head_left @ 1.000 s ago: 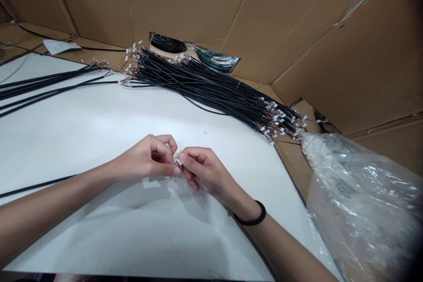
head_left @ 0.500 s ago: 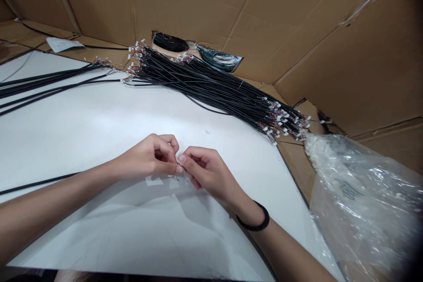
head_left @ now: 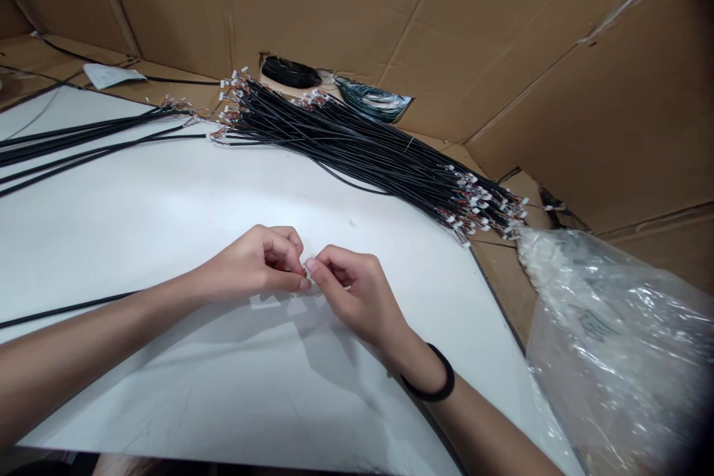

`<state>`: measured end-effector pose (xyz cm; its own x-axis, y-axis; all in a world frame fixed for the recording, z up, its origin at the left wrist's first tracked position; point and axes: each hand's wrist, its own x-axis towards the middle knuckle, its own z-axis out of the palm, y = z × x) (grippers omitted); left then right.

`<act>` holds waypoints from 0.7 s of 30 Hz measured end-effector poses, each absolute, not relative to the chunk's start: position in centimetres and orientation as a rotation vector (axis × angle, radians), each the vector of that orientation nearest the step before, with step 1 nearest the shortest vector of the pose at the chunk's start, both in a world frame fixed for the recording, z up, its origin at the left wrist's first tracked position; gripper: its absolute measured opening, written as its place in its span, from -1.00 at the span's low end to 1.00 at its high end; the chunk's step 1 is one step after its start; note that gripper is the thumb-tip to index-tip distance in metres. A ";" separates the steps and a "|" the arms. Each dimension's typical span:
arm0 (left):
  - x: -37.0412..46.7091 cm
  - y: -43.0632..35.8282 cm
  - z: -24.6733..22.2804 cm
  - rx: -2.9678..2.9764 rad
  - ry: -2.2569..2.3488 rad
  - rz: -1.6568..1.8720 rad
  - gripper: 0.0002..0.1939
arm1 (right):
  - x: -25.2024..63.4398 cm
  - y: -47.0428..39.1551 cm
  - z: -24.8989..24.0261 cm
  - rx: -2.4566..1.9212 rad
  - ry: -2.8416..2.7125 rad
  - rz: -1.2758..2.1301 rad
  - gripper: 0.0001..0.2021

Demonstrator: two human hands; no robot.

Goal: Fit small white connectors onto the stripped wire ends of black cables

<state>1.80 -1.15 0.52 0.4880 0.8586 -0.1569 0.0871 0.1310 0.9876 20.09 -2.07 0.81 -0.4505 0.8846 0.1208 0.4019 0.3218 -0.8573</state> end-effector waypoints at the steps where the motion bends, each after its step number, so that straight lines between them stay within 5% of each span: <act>1: 1.8 -1.2 0.5 1.334 0.913 0.699 -0.85 | 20.1 -2.2 0.8 -1.105 -2.037 0.982 -0.70; 9: 1.7 -1.1 0.5 1.335 0.870 0.693 -0.81 | 19.9 -2.6 0.1 -1.022 -2.250 0.589 -0.76; 21: 2.0 -1.0 0.8 1.274 0.951 0.695 -0.84 | 20.0 -1.9 0.3 -0.987 -2.156 0.824 -0.72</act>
<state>1.96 -1.04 0.76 0.4639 0.8634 -0.1984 0.0725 0.1862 0.9798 20.03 -1.92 0.30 -0.5279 0.8039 0.2739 0.4164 0.5260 -0.7416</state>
